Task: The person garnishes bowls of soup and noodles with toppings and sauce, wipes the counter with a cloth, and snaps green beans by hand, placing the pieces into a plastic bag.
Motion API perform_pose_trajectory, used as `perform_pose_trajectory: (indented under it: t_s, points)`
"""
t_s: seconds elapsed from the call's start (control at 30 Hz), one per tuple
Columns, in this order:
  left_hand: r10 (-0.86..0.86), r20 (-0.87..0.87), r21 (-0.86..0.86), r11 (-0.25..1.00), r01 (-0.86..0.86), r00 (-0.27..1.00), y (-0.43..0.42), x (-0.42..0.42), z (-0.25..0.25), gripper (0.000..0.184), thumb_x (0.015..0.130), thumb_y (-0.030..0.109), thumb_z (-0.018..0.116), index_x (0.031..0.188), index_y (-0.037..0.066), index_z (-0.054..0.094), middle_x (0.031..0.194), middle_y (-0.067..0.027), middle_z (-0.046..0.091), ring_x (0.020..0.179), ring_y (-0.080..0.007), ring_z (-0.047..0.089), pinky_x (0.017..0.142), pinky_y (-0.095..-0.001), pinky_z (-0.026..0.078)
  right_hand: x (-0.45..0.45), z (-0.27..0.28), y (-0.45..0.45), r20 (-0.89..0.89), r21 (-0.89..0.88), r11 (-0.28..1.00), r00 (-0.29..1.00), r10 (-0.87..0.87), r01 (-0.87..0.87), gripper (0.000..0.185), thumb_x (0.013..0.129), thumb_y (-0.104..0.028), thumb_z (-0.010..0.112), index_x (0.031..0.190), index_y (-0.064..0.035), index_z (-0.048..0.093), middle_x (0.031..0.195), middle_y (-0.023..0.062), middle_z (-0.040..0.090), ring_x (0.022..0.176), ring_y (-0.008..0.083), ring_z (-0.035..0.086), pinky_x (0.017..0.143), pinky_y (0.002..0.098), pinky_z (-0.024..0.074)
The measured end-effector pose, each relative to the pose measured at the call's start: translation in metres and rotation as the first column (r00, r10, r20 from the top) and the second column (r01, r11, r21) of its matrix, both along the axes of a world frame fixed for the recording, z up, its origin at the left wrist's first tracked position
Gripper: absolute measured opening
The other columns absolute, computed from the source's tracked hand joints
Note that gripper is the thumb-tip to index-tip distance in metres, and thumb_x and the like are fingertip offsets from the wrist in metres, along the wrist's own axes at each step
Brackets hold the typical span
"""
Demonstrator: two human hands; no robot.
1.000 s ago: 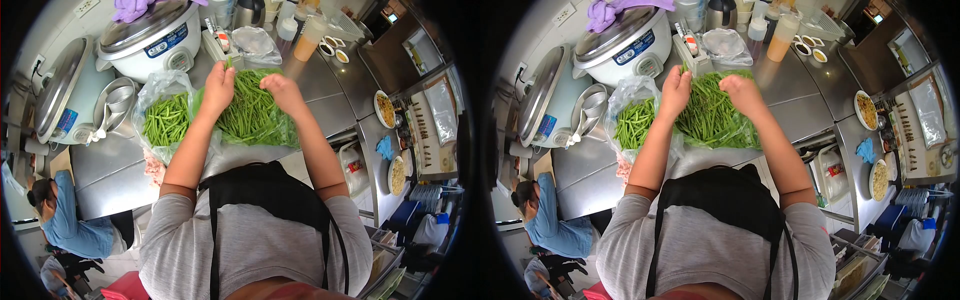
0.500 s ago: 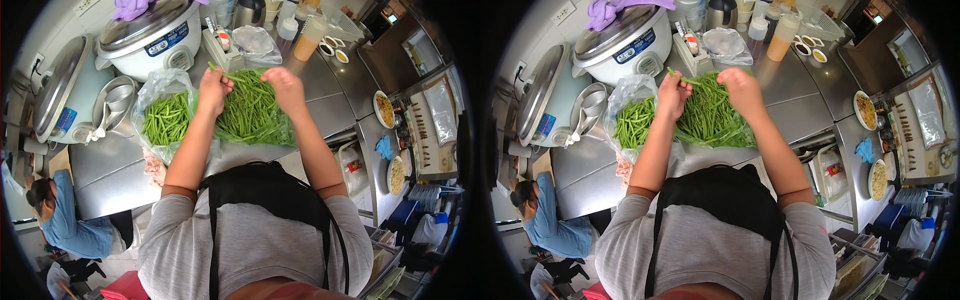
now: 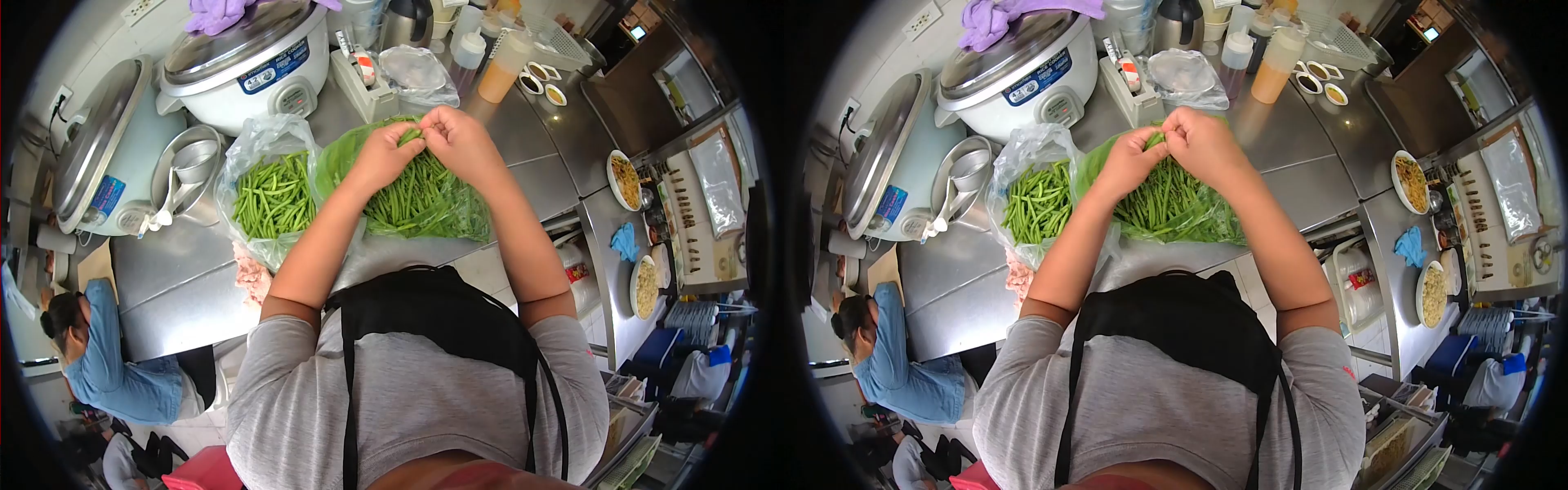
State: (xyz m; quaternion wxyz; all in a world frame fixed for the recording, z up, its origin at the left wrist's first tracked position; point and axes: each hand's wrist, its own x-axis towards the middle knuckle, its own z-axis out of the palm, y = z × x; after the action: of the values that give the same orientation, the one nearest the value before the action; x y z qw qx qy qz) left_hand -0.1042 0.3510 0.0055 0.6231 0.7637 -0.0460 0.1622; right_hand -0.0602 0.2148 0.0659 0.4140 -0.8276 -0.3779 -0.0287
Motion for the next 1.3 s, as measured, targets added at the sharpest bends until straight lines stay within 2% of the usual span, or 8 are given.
perform_pose_trajectory:
  t_s: [0.17, 0.27, 0.47, 0.57, 0.83, 1.1, 1.23, 1.3]
  points:
    - [0.225, 0.190, 0.547, 0.784, -0.293, 0.956, -0.004, -0.003, 0.023, 0.013, 0.073, 0.015, 0.057, 0.082, 0.006, 0.057, 0.078, -0.0163, 0.057, 0.066, -0.0326, 0.053, 0.057, -0.0352, 0.042, 0.007, -0.001, -0.009, 0.546, -0.189, 0.969, 0.837, -0.033, 0.161, 0.009, 0.070, -0.010, 0.057, 0.074, -0.0030, 0.053, 0.068, 0.0127, 0.054, 0.064, 0.0275, 0.054, 0.058, 0.0349, 0.0435]
    - [0.239, 0.318, 0.576, 0.720, -0.387, 0.917, -0.008, 0.000, 0.017, 0.013, 0.075, 0.015, 0.057, 0.078, 0.003, 0.055, 0.064, -0.0105, 0.052, 0.057, -0.0161, 0.051, 0.054, -0.0303, 0.041, 0.005, -0.004, -0.008, 0.589, -0.205, 0.948, 0.804, -0.079, 0.243, 0.008, 0.071, -0.011, 0.055, 0.070, -0.0035, 0.052, 0.066, 0.0125, 0.053, 0.064, 0.0283, 0.054, 0.060, 0.0373, 0.0430]
    - [0.127, -0.025, -0.103, 0.986, -0.129, 0.992, -0.013, 0.010, 0.009, 0.013, 0.078, 0.016, 0.053, 0.077, 0.003, 0.052, 0.053, -0.0043, 0.046, 0.051, -0.0165, 0.049, 0.046, -0.0293, 0.038, 0.010, -0.016, 0.005, 0.207, 0.190, 0.961, 0.948, -0.241, 0.202, 0.011, 0.077, -0.012, 0.053, 0.077, -0.0012, 0.054, 0.071, 0.0094, 0.057, 0.064, 0.0222, 0.055, 0.060, 0.0308, 0.0436]
    - [0.001, -0.231, -0.538, 0.833, -0.129, 0.973, -0.004, 0.010, 0.018, 0.012, 0.082, 0.016, 0.050, 0.082, 0.004, 0.050, 0.054, 0.0019, 0.041, 0.047, -0.0069, 0.040, 0.040, -0.0224, 0.031, 0.017, -0.030, 0.002, -0.078, 0.271, 0.934, 0.973, -0.218, 0.231, 0.014, 0.080, -0.014, 0.050, 0.081, -0.0008, 0.054, 0.071, 0.0078, 0.058, 0.062, 0.0184, 0.055, 0.061, 0.0290, 0.0434]
    - [-0.112, -0.068, -0.836, 0.549, 0.005, 0.991, 0.012, 0.009, 0.024, 0.009, 0.086, 0.017, 0.044, 0.088, 0.007, 0.045, 0.061, 0.0007, 0.041, 0.046, -0.0066, 0.034, 0.039, -0.0188, 0.024, 0.021, -0.055, 0.000, -0.530, 0.347, 0.937, 0.813, 0.239, -0.048, 0.021, 0.080, -0.019, 0.050, 0.077, 0.0015, 0.054, 0.066, 0.0064, 0.058, 0.060, 0.0150, 0.053, 0.060, 0.0294, 0.0427]
    - [0.030, 0.168, -0.132, 0.991, -0.007, 0.985, -0.012, -0.007, 0.031, 0.014, 0.085, 0.017, 0.046, 0.084, 0.005, 0.052, 0.063, 0.0029, 0.043, 0.052, -0.0035, 0.037, 0.045, -0.0176, 0.030, 0.023, -0.049, 0.004, -0.033, -0.095, 0.988, 0.991, -0.129, 0.125, 0.020, 0.075, -0.019, 0.044, 0.069, -0.0033, 0.054, 0.063, 0.0150, 0.055, 0.058, 0.0283, 0.053, 0.057, 0.0384, 0.0415]
    - [0.119, 0.238, -0.072, 0.992, -0.105, 0.964, -0.008, -0.007, 0.025, 0.015, 0.085, 0.017, 0.045, 0.083, 0.003, 0.052, 0.064, 0.0023, 0.045, 0.054, -0.0034, 0.039, 0.049, -0.0174, 0.032, 0.009, -0.042, 0.004, 0.147, -0.499, 0.837, 0.974, -0.174, 0.225, 0.016, 0.074, -0.018, 0.047, 0.071, -0.0063, 0.057, 0.068, 0.0129, 0.055, 0.068, 0.0277, 0.055, 0.059, 0.0420, 0.0410]
    - [0.131, 0.084, -0.332, 0.938, -0.096, 0.988, -0.003, -0.003, 0.019, 0.016, 0.085, 0.017, 0.044, 0.083, 0.003, 0.052, 0.064, 0.0015, 0.046, 0.057, -0.0040, 0.040, 0.051, -0.0182, 0.033, 0.008, -0.059, 0.001, 0.337, -0.473, 0.867, 0.942, 0.010, 0.159, 0.012, 0.073, -0.017, 0.048, 0.072, -0.0087, 0.057, 0.073, 0.0094, 0.054, 0.073, 0.0258, 0.054, 0.061, 0.0397, 0.0411]
